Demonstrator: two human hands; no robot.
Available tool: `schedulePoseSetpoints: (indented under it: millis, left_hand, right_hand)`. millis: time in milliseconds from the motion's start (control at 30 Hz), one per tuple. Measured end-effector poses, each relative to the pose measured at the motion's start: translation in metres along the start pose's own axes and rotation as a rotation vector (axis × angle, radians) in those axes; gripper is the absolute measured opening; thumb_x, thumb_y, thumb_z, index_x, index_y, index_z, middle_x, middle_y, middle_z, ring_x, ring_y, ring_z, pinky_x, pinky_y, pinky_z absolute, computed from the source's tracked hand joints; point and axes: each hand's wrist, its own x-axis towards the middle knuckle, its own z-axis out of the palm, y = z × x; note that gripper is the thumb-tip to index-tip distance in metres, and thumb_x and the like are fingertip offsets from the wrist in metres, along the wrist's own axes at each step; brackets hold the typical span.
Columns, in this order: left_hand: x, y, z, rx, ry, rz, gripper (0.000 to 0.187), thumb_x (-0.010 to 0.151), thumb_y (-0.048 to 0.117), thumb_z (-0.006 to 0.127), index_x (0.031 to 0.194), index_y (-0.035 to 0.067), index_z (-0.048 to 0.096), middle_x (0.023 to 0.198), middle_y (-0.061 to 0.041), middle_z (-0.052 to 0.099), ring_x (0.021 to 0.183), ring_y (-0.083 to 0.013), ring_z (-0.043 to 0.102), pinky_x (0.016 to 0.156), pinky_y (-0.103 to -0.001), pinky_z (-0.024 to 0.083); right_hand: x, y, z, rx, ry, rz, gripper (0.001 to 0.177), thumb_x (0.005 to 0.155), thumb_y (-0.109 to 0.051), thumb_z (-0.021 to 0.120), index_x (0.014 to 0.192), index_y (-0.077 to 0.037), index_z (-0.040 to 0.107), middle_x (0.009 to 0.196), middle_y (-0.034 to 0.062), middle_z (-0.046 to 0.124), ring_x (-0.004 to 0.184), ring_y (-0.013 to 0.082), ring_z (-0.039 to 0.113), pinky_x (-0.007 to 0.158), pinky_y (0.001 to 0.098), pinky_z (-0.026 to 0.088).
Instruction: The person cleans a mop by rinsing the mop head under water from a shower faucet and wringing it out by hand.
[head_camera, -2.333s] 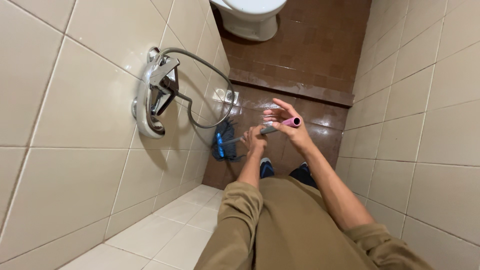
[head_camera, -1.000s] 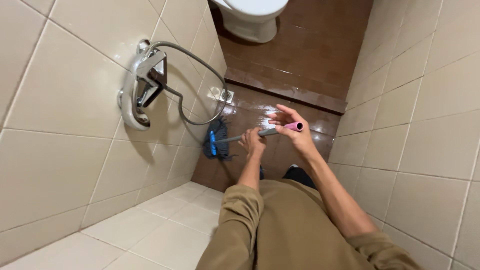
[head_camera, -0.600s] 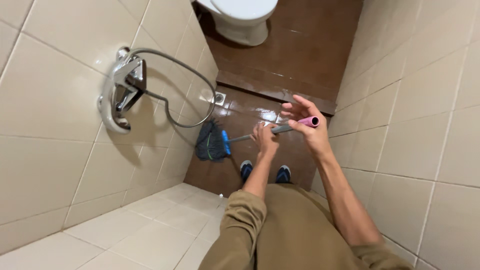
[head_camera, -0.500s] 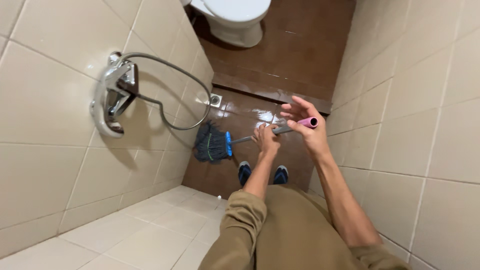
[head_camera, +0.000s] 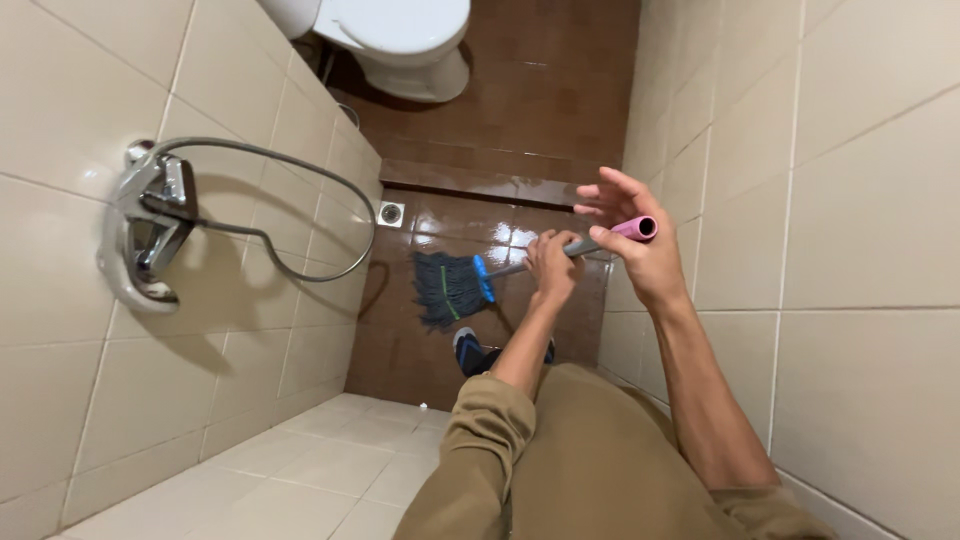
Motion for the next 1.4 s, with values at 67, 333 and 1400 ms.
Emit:
schedulePoseSetpoints:
  millis: [67,333,1400]
  left_hand:
    - [-0.002,0.013,0.008,0.008,-0.037,0.030,0.019,0.086,0.026,0.068,0.102,0.027,0.077,0.134,-0.011,0.062,0.129,-0.0411,0.047,0.108,-0.061,0.031]
    - [-0.018,0.043,0.036,-0.022,-0.161,0.163,0.032,0.083,0.021,0.064,0.114,0.026,0.073,0.132,-0.012,0.063,0.127,-0.0436,0.049,0.105,-0.060,0.037]
    - [-0.027,0.052,0.085,-0.013,-0.210,0.239,0.033,0.076,0.001,0.067,0.101,0.022,0.072,0.140,-0.004,0.060,0.139,-0.0390,0.043,0.117,-0.074,0.016]
  right_hand:
    - [-0.004,-0.007,-0.008,-0.024,0.000,-0.018,0.066,0.087,0.008,0.066,0.150,-0.003,0.048,0.137,0.0168,0.064,0.123,0.0280,0.066,0.106,0.0386,0.055]
    - [-0.020,-0.019,-0.035,-0.130,0.037,-0.025,0.059,0.088,0.009,0.064,0.145,-0.001,0.052,0.134,0.0148,0.066,0.121,0.0248,0.066,0.099,0.0364,0.057]
    - [-0.036,0.018,-0.085,-0.090,0.319,-0.154,0.068,0.081,0.021,0.049,0.145,-0.001,0.054,0.129,0.0157,0.068,0.119,0.0268,0.070,0.108,0.0392,0.057]
